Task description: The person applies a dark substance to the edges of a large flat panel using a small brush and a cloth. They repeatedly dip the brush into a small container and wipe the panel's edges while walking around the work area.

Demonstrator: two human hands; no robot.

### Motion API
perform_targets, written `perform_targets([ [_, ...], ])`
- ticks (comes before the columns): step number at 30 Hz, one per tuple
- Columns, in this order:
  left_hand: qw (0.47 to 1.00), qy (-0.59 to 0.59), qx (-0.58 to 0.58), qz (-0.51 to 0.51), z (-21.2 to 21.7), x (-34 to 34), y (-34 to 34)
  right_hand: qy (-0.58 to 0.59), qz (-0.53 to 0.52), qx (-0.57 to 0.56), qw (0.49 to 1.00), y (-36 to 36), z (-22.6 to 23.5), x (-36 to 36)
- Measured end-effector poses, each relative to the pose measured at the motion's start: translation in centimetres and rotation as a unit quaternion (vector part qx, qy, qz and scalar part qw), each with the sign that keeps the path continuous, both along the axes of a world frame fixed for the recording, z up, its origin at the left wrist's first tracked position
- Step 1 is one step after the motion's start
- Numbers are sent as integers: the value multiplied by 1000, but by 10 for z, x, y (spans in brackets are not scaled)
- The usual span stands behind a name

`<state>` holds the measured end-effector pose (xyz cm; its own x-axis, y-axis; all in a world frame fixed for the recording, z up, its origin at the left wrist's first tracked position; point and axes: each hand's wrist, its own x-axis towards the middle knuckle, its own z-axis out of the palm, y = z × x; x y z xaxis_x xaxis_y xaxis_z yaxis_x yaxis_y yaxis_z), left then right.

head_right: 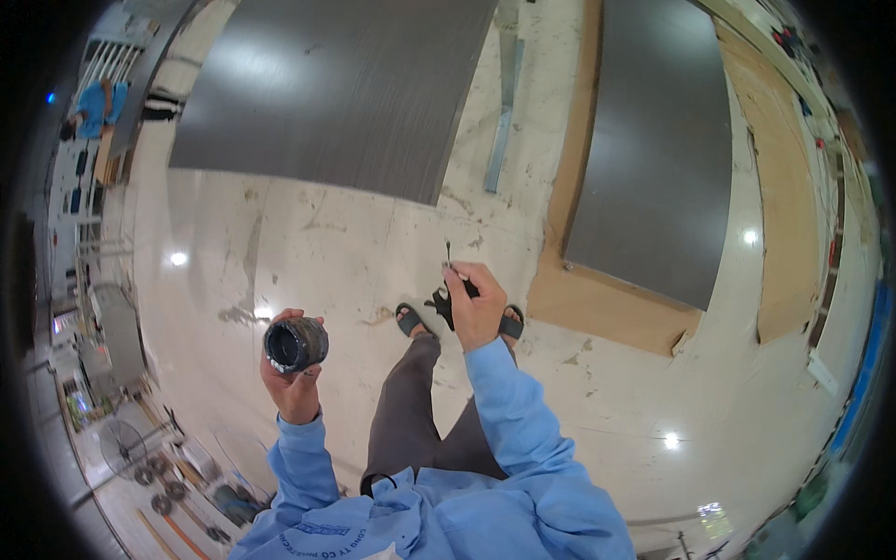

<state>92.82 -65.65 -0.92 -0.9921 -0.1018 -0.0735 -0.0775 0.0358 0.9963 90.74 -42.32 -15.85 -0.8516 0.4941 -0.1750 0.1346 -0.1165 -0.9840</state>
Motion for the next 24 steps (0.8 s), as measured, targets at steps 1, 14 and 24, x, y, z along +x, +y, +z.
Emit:
perform_targets([
  [1,1000,16,8,-21,0,-9,0,-2,-11,1,1000,-2,2,1],
  [14,957,-36,76,-278,-22,-124,-68,-47,-163,148,974,-34,29,-21],
  [24,937,-88,47,-335,-19,-146,-96,30,-103,388,915,81,48,-123],
])
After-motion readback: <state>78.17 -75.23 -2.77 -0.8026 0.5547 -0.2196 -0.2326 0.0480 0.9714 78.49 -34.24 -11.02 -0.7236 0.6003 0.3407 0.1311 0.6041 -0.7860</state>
